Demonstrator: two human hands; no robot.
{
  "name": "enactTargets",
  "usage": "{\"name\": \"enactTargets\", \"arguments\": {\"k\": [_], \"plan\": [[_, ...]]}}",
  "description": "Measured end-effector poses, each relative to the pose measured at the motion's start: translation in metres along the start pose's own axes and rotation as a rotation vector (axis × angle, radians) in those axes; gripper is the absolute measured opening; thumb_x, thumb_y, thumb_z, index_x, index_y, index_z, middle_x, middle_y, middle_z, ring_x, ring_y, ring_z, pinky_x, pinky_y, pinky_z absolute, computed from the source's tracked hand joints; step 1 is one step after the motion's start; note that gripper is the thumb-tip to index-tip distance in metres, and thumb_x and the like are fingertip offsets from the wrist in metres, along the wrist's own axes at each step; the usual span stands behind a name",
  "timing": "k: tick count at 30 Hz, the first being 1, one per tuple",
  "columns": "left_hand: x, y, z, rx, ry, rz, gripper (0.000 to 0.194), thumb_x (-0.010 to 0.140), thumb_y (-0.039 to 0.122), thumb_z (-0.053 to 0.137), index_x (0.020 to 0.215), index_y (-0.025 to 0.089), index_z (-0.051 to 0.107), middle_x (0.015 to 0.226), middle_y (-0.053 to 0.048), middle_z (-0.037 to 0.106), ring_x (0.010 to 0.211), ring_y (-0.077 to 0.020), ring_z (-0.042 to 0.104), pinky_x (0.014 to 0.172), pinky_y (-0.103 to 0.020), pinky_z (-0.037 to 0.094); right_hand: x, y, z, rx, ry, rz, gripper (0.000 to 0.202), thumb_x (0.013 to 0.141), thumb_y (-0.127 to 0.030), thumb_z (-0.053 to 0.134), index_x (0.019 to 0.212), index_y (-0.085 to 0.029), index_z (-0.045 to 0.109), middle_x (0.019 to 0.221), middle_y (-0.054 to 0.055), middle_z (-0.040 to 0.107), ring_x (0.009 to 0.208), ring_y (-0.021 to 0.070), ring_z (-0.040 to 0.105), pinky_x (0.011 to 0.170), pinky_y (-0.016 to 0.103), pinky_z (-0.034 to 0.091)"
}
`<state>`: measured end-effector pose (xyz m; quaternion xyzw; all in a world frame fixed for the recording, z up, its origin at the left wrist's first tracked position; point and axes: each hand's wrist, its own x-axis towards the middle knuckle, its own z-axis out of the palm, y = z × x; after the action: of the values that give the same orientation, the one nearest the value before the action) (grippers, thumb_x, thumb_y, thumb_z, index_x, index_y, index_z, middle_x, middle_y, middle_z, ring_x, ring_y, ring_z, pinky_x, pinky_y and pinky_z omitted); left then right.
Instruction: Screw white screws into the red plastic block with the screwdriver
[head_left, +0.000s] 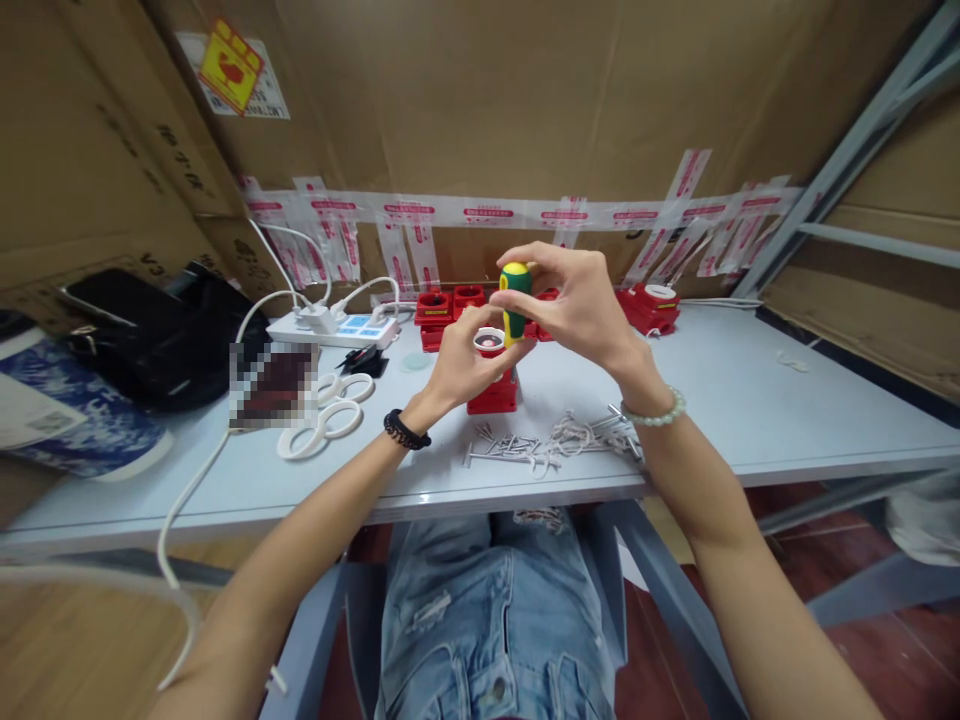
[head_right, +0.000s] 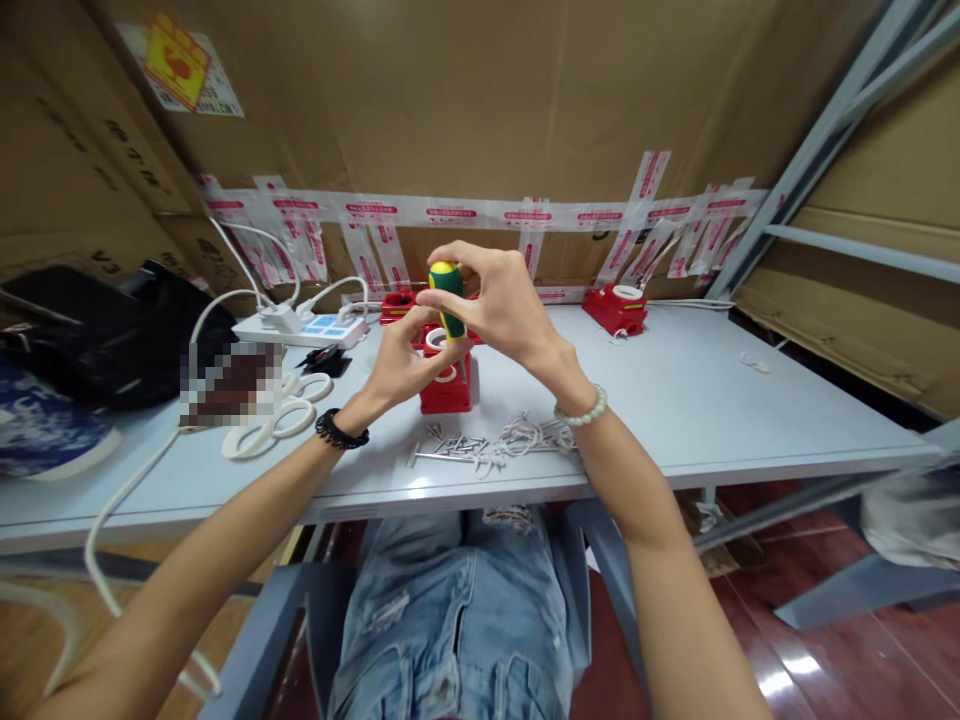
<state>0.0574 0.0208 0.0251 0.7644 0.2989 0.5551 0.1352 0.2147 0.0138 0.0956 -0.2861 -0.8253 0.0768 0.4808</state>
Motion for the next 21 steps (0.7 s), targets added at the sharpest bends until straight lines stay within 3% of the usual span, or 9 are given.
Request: {"name": "enactTargets", "arguments": {"k": [6, 8, 12, 14, 18, 21], "plan": [[-0.001, -0.002, 0.002, -0.06, 0.068, -0.089, 0.028, 0.072, 0.038, 0.077, 0.075, 0.017, 0.059, 0.075, 0.0, 0.065, 0.071, -0.013, 0.059, 0.071, -0.028, 0.047, -0.001, -0.001, 0.015, -0.077, 0.147, 0.063, 0.036, 0.075, -0.046, 0.073, 0.097, -0.021, 0.061, 0.078, 0.002, 0.061, 0.08, 0.0194, 0.059, 0.076, 0.039, 0.052], [0.0, -0.001, 0.001, -0.07, 0.065, -0.101, 0.029, 0.072, 0.038, 0.077, 0.07, 0.017, 0.057, 0.072, 0.0, 0.064, 0.068, -0.0122, 0.057, 0.068, -0.027, 0.047, -0.001, -0.003, 0.01, -0.051, 0.103, 0.057, 0.035, 0.078, -0.044, 0.071, 0.101, -0.02, 0.062, 0.082, 0.002, 0.062, 0.082, 0.0185, 0.06, 0.08, 0.039, 0.051], [0.001, -0.002, -0.002, -0.075, 0.062, -0.109, 0.027, 0.072, 0.036, 0.076, 0.07, 0.016, 0.058, 0.068, 0.001, 0.062, 0.059, -0.0094, 0.052, 0.059, -0.024, 0.043, -0.002, -0.006, -0.007, 0.114, -0.119, -0.015, 0.036, 0.087, -0.039, 0.059, 0.118, -0.021, 0.061, 0.107, 0.004, 0.065, 0.094, 0.0161, 0.062, 0.087, 0.037, 0.051], [0.0, -0.003, -0.004, -0.06, 0.043, -0.103, 0.023, 0.074, 0.035, 0.074, 0.073, 0.016, 0.061, 0.071, 0.0, 0.064, 0.062, -0.0105, 0.055, 0.061, -0.025, 0.044, -0.002, -0.005, -0.012, 0.15, -0.154, -0.017, 0.037, 0.086, -0.04, 0.058, 0.117, -0.02, 0.063, 0.111, 0.005, 0.066, 0.095, 0.0167, 0.062, 0.087, 0.037, 0.052], [-0.002, -0.003, -0.002, 0.012, 0.039, -0.07, 0.013, 0.077, 0.03, 0.07, 0.081, 0.018, 0.066, 0.082, -0.002, 0.068, 0.077, -0.0145, 0.06, 0.073, -0.029, 0.047, 0.0, 0.0, -0.008, 0.099, -0.032, 0.023, 0.04, 0.078, -0.046, 0.067, 0.104, -0.016, 0.067, 0.095, 0.005, 0.067, 0.083, 0.0162, 0.062, 0.077, 0.036, 0.054], [-0.004, -0.002, 0.001, 0.02, 0.071, -0.058, 0.016, 0.075, 0.031, 0.073, 0.079, 0.019, 0.062, 0.079, 0.0, 0.066, 0.074, -0.0134, 0.057, 0.071, -0.028, 0.046, 0.001, 0.0, 0.002, 0.019, 0.046, 0.041, 0.043, 0.075, -0.05, 0.07, 0.102, -0.016, 0.064, 0.088, 0.003, 0.064, 0.079, 0.0152, 0.059, 0.072, 0.034, 0.052]]}}
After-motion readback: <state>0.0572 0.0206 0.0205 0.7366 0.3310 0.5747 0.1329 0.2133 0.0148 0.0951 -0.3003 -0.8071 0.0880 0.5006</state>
